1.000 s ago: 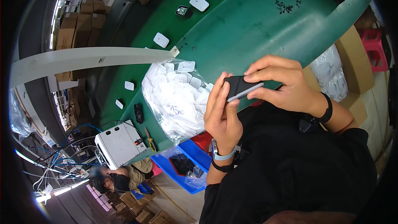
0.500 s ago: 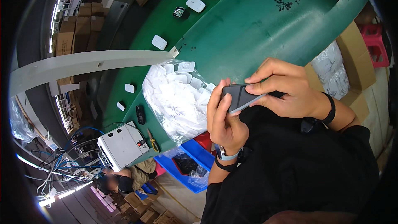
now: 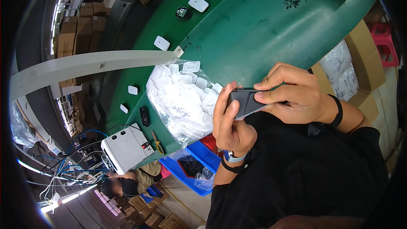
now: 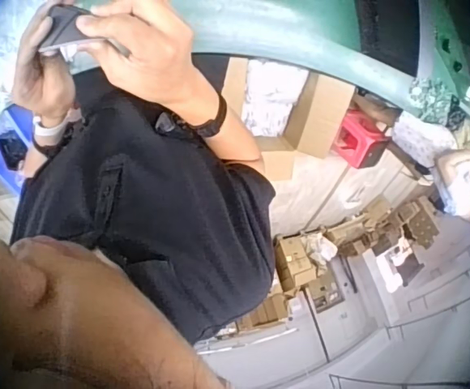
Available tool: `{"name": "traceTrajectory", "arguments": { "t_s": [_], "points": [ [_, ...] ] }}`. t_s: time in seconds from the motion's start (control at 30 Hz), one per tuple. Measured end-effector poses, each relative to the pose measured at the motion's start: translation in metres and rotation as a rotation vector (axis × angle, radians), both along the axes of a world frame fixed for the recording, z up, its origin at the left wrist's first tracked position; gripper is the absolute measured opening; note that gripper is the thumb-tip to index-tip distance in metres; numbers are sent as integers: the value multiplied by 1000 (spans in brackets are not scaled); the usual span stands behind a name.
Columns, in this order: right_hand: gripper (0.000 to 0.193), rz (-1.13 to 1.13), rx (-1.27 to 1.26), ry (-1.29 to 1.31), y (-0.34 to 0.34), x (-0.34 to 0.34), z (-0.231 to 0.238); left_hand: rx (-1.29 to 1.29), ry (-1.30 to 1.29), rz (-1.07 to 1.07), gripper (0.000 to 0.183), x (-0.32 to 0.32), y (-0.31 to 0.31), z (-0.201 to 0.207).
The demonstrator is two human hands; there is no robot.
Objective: The person repeatedly picks up small white plastic cases and green circuit boards from a green workbench, inserts the boards into the cases, and places the assembled units on the table. The person handles items one at a time in a repetitive sequence.
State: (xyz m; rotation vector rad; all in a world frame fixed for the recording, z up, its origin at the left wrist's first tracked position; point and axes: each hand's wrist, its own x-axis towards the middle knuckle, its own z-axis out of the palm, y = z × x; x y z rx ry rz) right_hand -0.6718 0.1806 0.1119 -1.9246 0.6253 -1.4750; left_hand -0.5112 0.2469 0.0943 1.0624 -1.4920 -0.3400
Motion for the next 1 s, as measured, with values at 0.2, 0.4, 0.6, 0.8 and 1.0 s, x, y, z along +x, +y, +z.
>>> {"name": "traceTrajectory", "arguments": {
  "t_s": [0.2, 0.4, 0.6, 0.8, 1.0],
  "points": [
    [31, 46, 167, 103, -6, -4, 6, 194, 106, -51, 33, 10, -3, -1],
    [24, 284, 572, 331, -33, -8, -10, 577, 216, -133, 37, 21, -23, 0],
    [25, 114, 657, 206, -136, -5, -71, 654, 3, 93, 31, 46, -50, -12],
    [40, -346, 598, 549, -318, -22, -129, 570, -531, 302, 22, 96, -42, -33],
    [32, -493, 408, 754, -338, -18, -128, 494, -901, 311, 28, 133, -83, -40]
  ]
}}
